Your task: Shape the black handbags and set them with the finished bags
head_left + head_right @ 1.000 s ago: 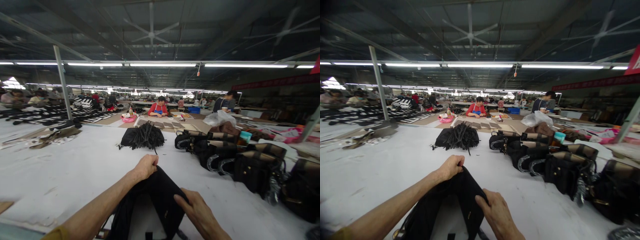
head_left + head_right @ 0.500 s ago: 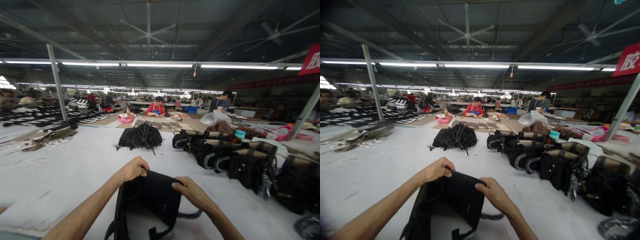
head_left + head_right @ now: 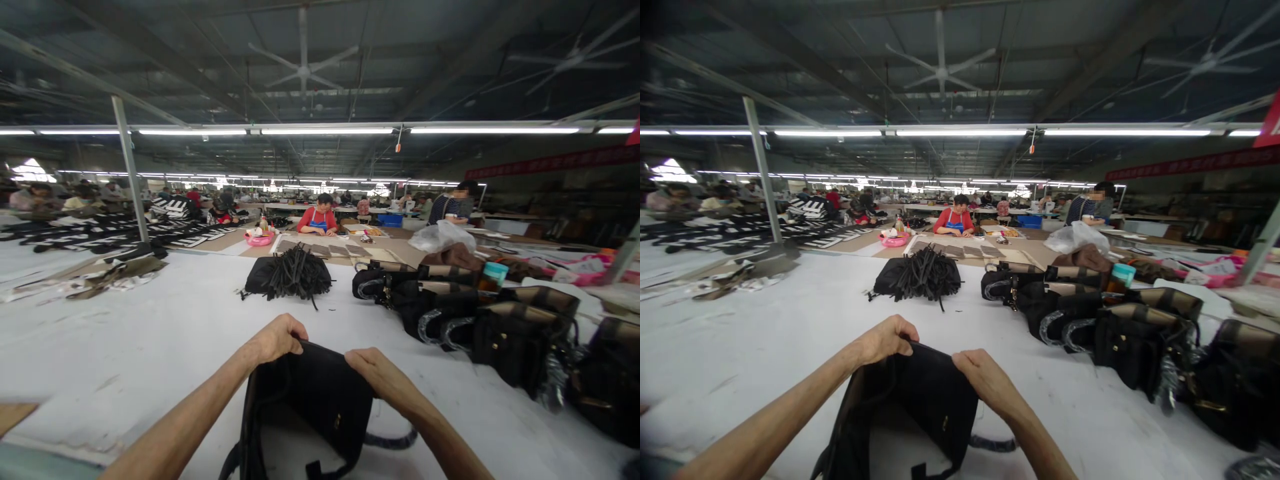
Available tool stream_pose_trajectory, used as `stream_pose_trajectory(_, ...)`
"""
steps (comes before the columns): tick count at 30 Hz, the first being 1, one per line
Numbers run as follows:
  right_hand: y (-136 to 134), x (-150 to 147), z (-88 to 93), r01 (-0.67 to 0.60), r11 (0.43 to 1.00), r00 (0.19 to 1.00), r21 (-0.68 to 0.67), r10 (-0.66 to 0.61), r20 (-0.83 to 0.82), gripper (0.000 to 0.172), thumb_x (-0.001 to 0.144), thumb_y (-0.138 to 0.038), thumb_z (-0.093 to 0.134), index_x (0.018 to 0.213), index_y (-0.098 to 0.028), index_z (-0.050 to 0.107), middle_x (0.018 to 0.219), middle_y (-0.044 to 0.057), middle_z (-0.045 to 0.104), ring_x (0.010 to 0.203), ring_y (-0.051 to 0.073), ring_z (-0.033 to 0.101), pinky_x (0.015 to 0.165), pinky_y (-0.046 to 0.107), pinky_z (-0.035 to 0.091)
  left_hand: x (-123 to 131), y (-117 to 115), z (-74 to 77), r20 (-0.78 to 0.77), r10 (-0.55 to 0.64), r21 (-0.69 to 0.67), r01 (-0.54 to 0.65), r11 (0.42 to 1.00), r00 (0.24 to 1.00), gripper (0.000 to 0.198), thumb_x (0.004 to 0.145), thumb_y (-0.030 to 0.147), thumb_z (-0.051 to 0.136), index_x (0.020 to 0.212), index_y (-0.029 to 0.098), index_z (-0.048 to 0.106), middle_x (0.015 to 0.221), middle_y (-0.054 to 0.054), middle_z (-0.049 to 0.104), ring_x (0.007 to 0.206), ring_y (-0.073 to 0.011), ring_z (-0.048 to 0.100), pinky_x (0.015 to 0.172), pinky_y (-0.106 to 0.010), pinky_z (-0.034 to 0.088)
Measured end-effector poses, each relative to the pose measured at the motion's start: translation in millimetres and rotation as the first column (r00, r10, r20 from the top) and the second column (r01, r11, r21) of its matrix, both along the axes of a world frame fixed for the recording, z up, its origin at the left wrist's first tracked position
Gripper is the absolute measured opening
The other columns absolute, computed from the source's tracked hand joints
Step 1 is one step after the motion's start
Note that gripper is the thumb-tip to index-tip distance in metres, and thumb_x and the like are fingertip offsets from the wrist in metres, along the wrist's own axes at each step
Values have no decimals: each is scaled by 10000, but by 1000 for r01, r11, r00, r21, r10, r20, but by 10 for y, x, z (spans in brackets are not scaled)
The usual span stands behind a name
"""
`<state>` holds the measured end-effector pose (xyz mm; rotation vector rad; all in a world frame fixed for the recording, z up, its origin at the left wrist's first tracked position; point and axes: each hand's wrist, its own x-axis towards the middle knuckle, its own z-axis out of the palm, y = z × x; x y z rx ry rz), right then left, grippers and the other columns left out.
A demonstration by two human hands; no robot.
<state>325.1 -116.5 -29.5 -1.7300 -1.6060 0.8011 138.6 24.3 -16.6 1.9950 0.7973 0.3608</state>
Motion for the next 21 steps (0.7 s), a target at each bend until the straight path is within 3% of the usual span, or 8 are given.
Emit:
stream_pose_trajectory(3, 30, 7, -23, 21, 1000, 998, 17, -22, 58, 349, 825, -435, 304, 575, -192, 310, 532, -56, 278, 498, 76, 275, 438, 201, 200, 2, 14, -20, 8, -11, -11, 11, 1000, 1000, 189, 516, 163, 559, 682, 134, 645, 583, 34, 562, 542, -108, 467, 511, -201, 330)
stream_pose_trajectory(6, 41, -9, -99, 68, 988, 957, 141, -104, 271, 395, 849, -441, 284, 575, -178, 390, 549, -41, 419, 537, 88, 368, 483, 201, 252, -13, 21, -20, 10, -17, -30, 17, 999, 1000, 192, 523, 178, 564, 691, 137, 646, 571, 41, 547, 510, -93, 440, 496, -198, 322)
stream_pose_trajectory(12, 5, -42, -256, 77, 940, 700, 332, -288, 653, 420, 912, -358, 192, 689, -204, 513, 586, -7, 590, 563, 120, 537, 545, 230, 284, -29, 26, -8, -23, 8, -50, -9, 999, 1000, 202, 518, 185, 570, 691, 132, 660, 518, 41, 520, 444, -80, 384, 430, -199, 265)
stream_pose_trajectory(16, 44, -129, -170, 39, 948, 566, 315, -281, 775, 370, 904, -352, 255, 712, -203, 534, 671, 25, 639, 594, 151, 583, 533, 240, 292, -15, 7, -7, -13, 43, -26, -43, 999, 999, 203, 522, 177, 567, 694, 127, 662, 542, 32, 542, 474, -89, 412, 457, -201, 295)
stream_pose_trajectory(21, 248, -371, -72, 20, 976, 553, 217, -191, 811, 268, 889, -333, 327, 821, -203, 551, 732, 41, 659, 650, 161, 607, 569, 237, 335, -1, -10, -38, 0, 23, 21, -23, 1000, 1000, 170, 535, 165, 559, 668, 125, 658, 524, 35, 539, 491, -93, 424, 483, -203, 316)
